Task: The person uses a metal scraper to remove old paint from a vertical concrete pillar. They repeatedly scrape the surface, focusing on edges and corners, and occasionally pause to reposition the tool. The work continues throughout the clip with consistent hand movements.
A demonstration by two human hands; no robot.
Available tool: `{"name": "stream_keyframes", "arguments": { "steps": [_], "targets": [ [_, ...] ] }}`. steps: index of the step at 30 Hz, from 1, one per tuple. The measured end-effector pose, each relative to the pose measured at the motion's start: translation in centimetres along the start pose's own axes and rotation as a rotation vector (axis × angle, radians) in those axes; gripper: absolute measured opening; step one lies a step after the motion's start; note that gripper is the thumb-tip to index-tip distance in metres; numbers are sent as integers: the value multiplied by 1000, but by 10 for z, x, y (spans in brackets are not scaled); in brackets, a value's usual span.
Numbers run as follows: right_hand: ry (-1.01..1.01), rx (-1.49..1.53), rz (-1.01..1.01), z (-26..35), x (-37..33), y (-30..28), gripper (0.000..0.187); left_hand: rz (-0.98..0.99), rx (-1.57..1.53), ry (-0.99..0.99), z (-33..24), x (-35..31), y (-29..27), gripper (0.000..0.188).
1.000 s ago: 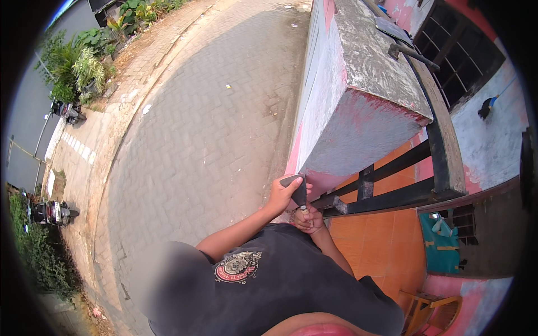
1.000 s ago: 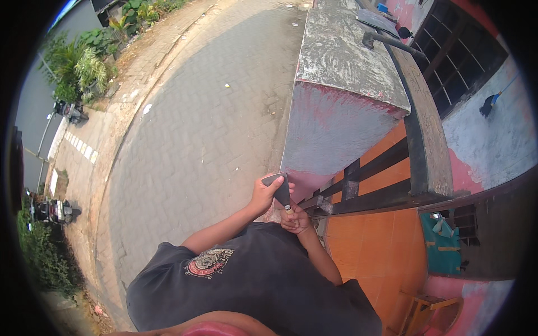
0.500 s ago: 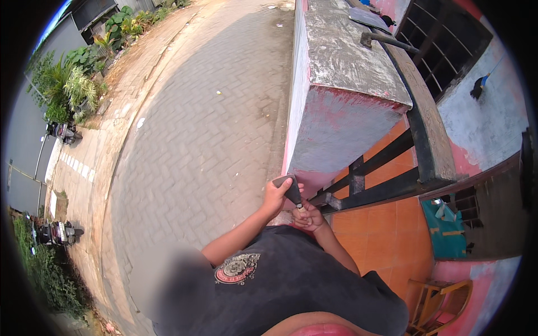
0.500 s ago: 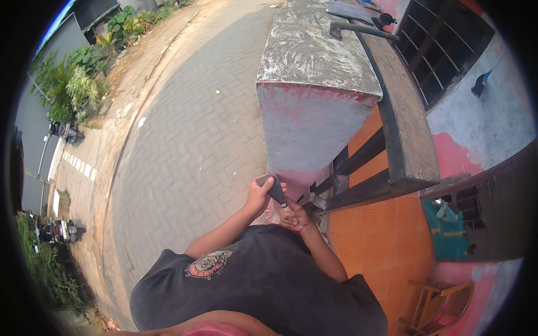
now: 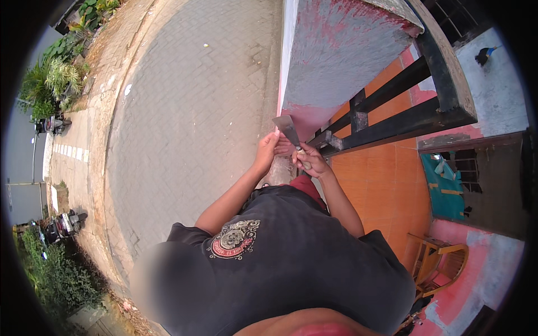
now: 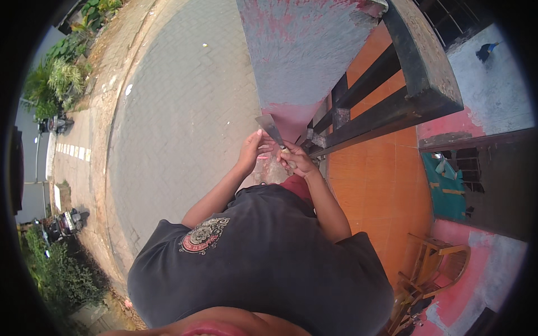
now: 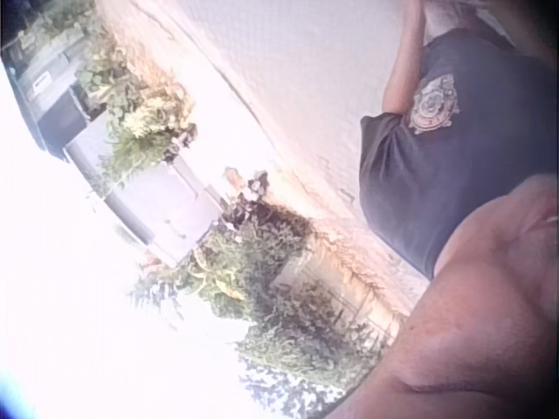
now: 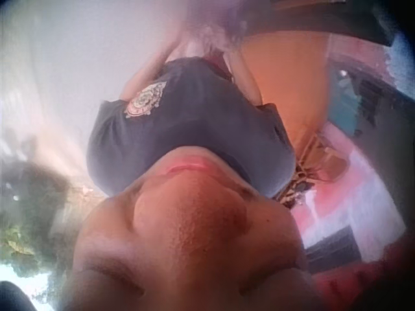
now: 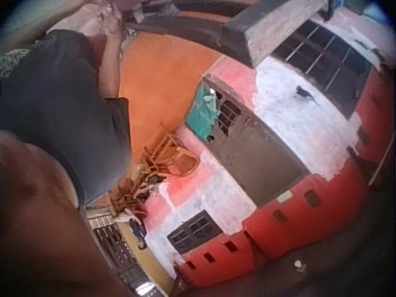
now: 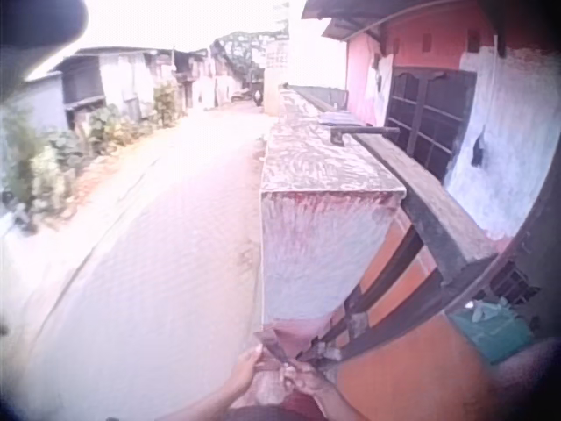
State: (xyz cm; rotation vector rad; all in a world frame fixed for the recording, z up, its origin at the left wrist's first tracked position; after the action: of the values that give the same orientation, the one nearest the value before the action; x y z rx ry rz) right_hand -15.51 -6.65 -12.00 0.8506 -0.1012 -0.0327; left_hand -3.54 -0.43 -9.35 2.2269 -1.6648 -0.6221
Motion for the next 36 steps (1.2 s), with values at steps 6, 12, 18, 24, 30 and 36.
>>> {"name": "stream_keyframes", "arguments": {
  "steps": [6, 12, 18, 24, 30, 36],
  "targets": [
    [-175, 129, 188, 8, 13, 13, 43, -174, 55, 66, -20, -40, -27, 42],
    [-263, 120, 236, 30, 64, 30, 33, -255, 120, 19, -19, -74, -44, 41],
    [-321, 311, 304, -1, 51, 44, 34, -271, 93, 65, -29, -79, -46, 40],
    [-301, 381, 222, -13, 43, 29, 29, -281, 91, 71, -29, -84, -44, 39],
    [-299, 453, 166, -31, 31, 21, 28, -276, 85, 55, -20, -83, -36, 38],
    [-362, 422, 280, 3, 43, 41, 29, -262, 75, 39, -9, -86, -32, 37]
  ]
}}
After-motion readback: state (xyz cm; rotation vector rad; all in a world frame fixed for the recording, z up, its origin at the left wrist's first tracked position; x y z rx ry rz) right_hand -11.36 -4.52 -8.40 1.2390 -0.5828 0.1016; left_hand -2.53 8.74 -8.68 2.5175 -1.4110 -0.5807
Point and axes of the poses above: each hand's wrist, its own x-axis towards the middle knuckle, its own y-axis out of the palm, z = x × y, the point moved 10 cm from there along x, towards the middle knuckle, and after that the axes turned 15 degrees about z, right-handed, at the moved point
